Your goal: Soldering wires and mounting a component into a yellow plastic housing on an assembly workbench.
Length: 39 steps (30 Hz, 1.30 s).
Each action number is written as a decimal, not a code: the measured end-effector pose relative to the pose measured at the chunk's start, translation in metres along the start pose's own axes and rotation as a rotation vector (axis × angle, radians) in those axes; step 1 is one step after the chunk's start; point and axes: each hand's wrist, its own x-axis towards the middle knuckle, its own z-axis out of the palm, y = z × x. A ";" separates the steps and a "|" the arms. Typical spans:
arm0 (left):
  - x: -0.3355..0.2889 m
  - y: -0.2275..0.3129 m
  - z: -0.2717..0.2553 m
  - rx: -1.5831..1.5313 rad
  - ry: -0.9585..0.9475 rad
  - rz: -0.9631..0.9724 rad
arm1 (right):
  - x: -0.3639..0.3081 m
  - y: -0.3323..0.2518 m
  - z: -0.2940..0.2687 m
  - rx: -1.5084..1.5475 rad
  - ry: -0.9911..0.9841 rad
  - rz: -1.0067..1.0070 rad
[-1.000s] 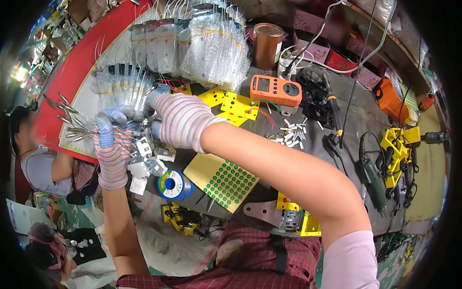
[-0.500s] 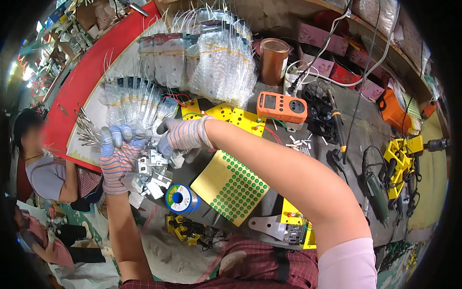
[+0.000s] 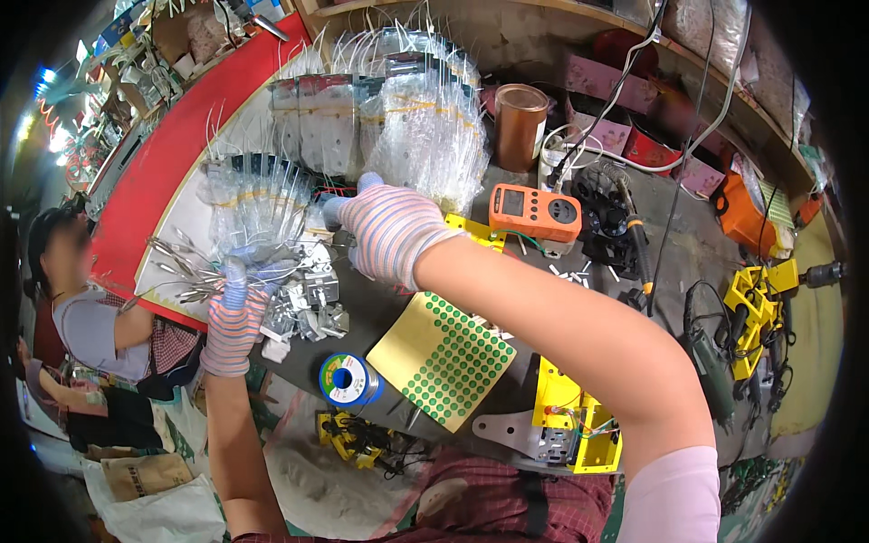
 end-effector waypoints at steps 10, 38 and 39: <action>0.021 0.029 0.012 -0.991 -0.012 -0.290 | -0.008 0.022 -0.029 -0.015 -0.064 0.085; 0.002 0.005 0.053 -1.178 0.516 -0.801 | -0.060 0.044 0.027 -0.053 -0.175 0.327; 0.003 0.010 0.046 -1.084 0.474 -0.891 | -0.057 0.048 0.028 -0.011 -0.073 0.344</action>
